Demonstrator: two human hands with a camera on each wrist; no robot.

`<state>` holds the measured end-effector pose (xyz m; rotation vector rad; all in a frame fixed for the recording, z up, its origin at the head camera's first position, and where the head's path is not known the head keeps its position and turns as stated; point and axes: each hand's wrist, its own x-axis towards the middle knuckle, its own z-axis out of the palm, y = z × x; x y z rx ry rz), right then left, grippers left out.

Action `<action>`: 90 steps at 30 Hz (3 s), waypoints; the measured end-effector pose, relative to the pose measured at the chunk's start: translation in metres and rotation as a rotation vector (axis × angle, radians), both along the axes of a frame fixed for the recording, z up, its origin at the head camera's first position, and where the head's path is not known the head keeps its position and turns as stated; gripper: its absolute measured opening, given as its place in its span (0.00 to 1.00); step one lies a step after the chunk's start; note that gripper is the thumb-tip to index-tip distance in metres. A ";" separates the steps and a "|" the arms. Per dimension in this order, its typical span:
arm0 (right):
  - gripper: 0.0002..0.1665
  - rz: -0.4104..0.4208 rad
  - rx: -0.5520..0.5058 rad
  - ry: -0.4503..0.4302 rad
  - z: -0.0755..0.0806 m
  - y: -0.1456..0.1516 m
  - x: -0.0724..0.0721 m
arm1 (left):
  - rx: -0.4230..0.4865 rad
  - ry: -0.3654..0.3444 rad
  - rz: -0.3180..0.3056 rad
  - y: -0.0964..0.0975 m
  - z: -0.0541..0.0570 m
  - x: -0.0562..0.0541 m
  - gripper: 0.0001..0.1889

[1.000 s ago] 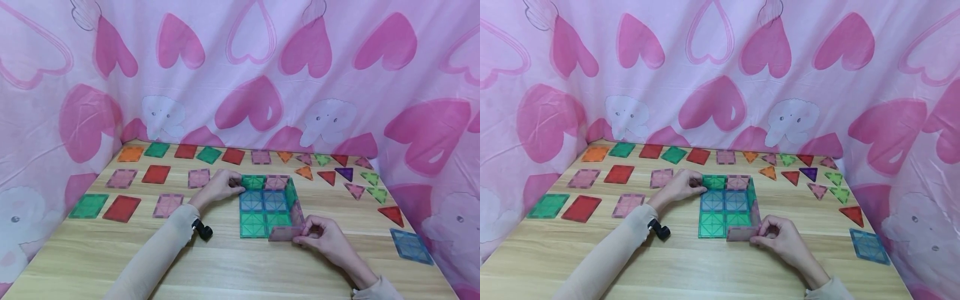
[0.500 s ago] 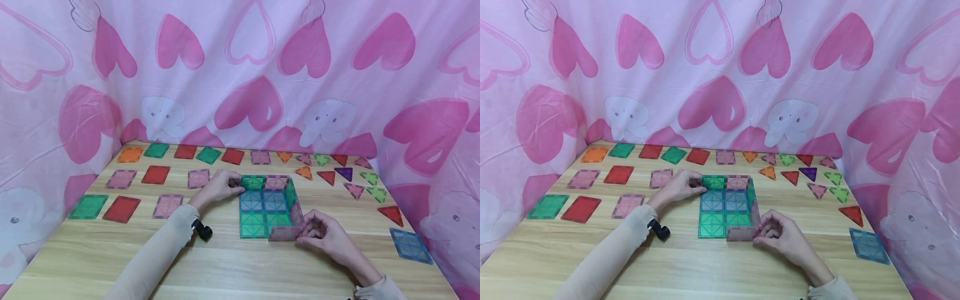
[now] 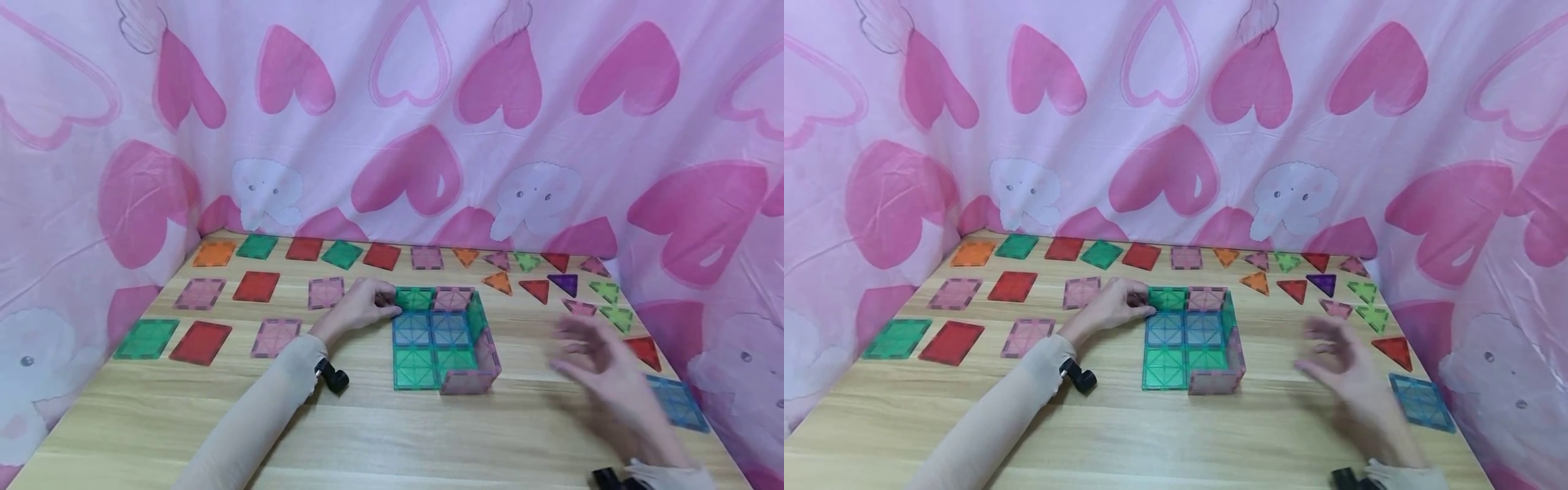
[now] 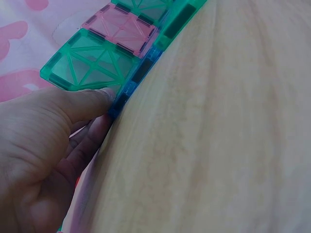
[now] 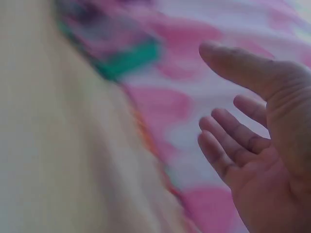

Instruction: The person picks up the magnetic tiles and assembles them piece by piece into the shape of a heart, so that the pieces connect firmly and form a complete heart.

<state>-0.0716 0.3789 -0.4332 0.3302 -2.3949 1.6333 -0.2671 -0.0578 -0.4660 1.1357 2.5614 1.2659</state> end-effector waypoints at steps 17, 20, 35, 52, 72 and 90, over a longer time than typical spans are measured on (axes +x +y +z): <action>0.51 -0.529 0.489 -0.251 -0.035 0.143 0.061 | -0.001 -0.015 0.015 0.000 -0.001 -0.001 0.09; 0.51 -0.472 0.564 -0.295 -0.035 0.148 0.060 | 0.013 -0.017 0.013 0.000 -0.003 -0.001 0.10; 0.50 -0.521 0.665 -0.380 -0.034 0.146 0.059 | 0.041 -0.082 0.017 -0.001 -0.006 -0.003 0.06; 0.18 -0.181 0.253 -0.259 -0.021 0.079 0.055 | 0.043 -0.090 0.014 -0.002 -0.005 -0.004 0.06; 0.18 0.312 -0.134 -0.300 -0.033 -0.052 0.052 | 0.034 -0.096 0.012 -0.001 -0.004 -0.003 0.06; 0.14 0.120 0.001 -0.215 -0.026 -0.144 0.052 | 0.033 -0.091 0.016 -0.001 -0.005 -0.003 0.09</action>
